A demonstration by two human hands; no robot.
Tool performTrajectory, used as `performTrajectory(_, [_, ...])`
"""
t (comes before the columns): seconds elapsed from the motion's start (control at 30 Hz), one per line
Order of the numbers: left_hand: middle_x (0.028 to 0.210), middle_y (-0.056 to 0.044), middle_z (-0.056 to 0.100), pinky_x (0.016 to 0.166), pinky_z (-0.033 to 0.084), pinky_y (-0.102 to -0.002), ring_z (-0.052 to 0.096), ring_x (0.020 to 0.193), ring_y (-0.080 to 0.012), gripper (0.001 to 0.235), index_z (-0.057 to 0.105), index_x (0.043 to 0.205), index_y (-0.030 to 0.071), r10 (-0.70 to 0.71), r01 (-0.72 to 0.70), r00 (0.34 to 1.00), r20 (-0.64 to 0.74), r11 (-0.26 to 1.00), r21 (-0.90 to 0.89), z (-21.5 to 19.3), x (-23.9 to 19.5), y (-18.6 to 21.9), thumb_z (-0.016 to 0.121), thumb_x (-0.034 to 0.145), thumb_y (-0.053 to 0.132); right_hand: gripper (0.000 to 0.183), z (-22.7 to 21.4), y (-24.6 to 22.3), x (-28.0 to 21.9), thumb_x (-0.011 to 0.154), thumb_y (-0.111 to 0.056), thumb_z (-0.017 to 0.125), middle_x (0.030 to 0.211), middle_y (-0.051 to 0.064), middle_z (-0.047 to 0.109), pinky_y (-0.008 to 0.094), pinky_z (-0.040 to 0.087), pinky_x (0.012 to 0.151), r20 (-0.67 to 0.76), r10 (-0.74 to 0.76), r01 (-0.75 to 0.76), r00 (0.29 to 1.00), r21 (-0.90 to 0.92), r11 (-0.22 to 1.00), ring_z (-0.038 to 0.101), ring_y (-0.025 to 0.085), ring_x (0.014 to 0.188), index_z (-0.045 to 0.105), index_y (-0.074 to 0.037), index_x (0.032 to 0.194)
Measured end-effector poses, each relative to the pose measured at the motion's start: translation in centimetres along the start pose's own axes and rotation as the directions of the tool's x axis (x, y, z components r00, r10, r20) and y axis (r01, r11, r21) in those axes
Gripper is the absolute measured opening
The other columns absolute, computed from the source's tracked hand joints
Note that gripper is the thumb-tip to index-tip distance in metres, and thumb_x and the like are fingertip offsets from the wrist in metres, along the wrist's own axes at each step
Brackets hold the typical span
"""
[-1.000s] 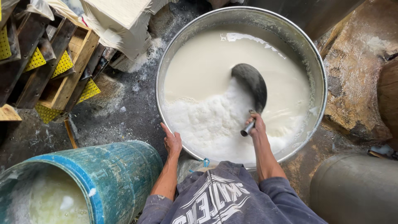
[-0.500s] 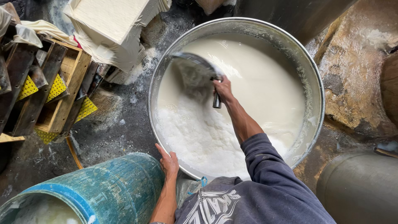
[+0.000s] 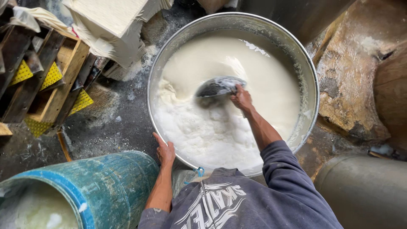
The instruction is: The person repeatedly scoops a translucent liquid from a blue barrel into a large metal basin containing a white mixture, then stirs the basin contents with a ladle. The cycle of scooping and stirring continues throughout the clip.
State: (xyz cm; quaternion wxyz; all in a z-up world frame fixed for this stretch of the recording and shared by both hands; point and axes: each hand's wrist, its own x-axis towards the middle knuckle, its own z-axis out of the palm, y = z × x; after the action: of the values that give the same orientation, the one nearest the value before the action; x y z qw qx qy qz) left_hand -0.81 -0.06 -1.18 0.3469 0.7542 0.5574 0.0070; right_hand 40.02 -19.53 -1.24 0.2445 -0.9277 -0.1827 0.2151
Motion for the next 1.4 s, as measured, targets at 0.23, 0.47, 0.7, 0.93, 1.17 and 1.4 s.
performTrajectory(0.23, [0.105,-0.036,0.069,0.092,0.051,-0.056,0.067,0.1,-0.0532,0.095,-0.004,0.165,0.017,0.014,-0.014,1.0,-0.003,0.999,-0.039,0.5,0.6,0.4,0.057,0.094,0.028,0.069,-4.6,7.4,-6.4,0.079,-0.029,0.07,0.105,0.028,0.071,0.054,0.055,0.084,-0.238,0.021,-0.025,0.971,-0.014,1.0,0.068,0.048,0.095,0.055,-0.01,0.143])
performTrajectory(0.47, [0.104,-0.033,0.071,0.091,0.053,-0.055,0.069,0.099,-0.0517,0.093,-0.007,0.165,0.018,0.009,-0.007,1.0,0.027,0.997,-0.08,0.1,0.2,1.4,0.054,0.096,0.028,0.056,-8.4,11.1,-16.6,0.083,-0.02,0.068,0.084,0.019,0.065,0.04,0.053,0.053,-0.25,0.221,-0.101,0.943,0.419,0.902,0.064,0.028,0.063,0.054,0.004,0.131])
performTrajectory(0.7, [0.099,-0.031,0.073,0.082,0.056,-0.054,0.071,0.092,-0.0497,0.092,-0.006,0.164,0.015,0.071,-0.073,0.997,-0.023,0.993,-0.095,-0.6,-0.6,2.0,0.055,0.097,0.025,0.042,-6.9,11.2,-23.1,0.083,0.001,0.062,0.078,0.01,0.06,0.03,0.05,0.042,0.084,0.623,-0.377,0.778,0.856,0.355,0.054,0.016,0.051,0.05,-0.008,0.122])
performTrajectory(0.93, [0.096,-0.033,0.072,0.082,0.054,-0.056,0.07,0.09,-0.0513,0.092,-0.005,0.164,0.014,0.041,-0.043,0.999,-0.026,0.996,-0.074,-0.4,-0.8,1.9,0.056,0.096,0.024,0.031,0.0,10.3,-20.2,0.086,-0.001,0.065,0.071,0.001,0.054,0.028,0.049,0.044,0.336,0.551,-0.292,0.764,0.941,-0.169,0.053,0.011,0.052,0.056,-0.01,0.115])
performTrajectory(1.17, [0.103,-0.034,0.071,0.087,0.053,-0.056,0.068,0.097,-0.0527,0.091,-0.001,0.165,0.017,-0.026,0.024,0.999,-0.022,0.998,-0.053,-0.5,-1.1,1.6,0.056,0.093,0.025,0.014,4.4,5.7,-11.1,0.086,-0.006,0.06,0.062,0.001,0.048,0.033,0.048,0.046,0.427,0.321,-0.317,0.845,0.885,-0.342,0.05,0.014,0.049,0.055,-0.013,0.097])
performTrajectory(1.4, [0.103,-0.036,0.07,0.09,0.052,-0.056,0.067,0.098,-0.0531,0.092,-0.002,0.165,0.02,-0.083,0.085,0.996,-0.032,0.994,0.065,-1.5,-1.5,2.5,0.057,0.095,0.028,0.024,5.5,-1.4,-0.2,0.086,-0.002,0.061,0.074,0.003,0.054,0.032,0.048,0.041,0.336,0.278,-0.289,0.9,0.937,-0.197,0.051,0.013,0.049,0.054,-0.012,0.108])
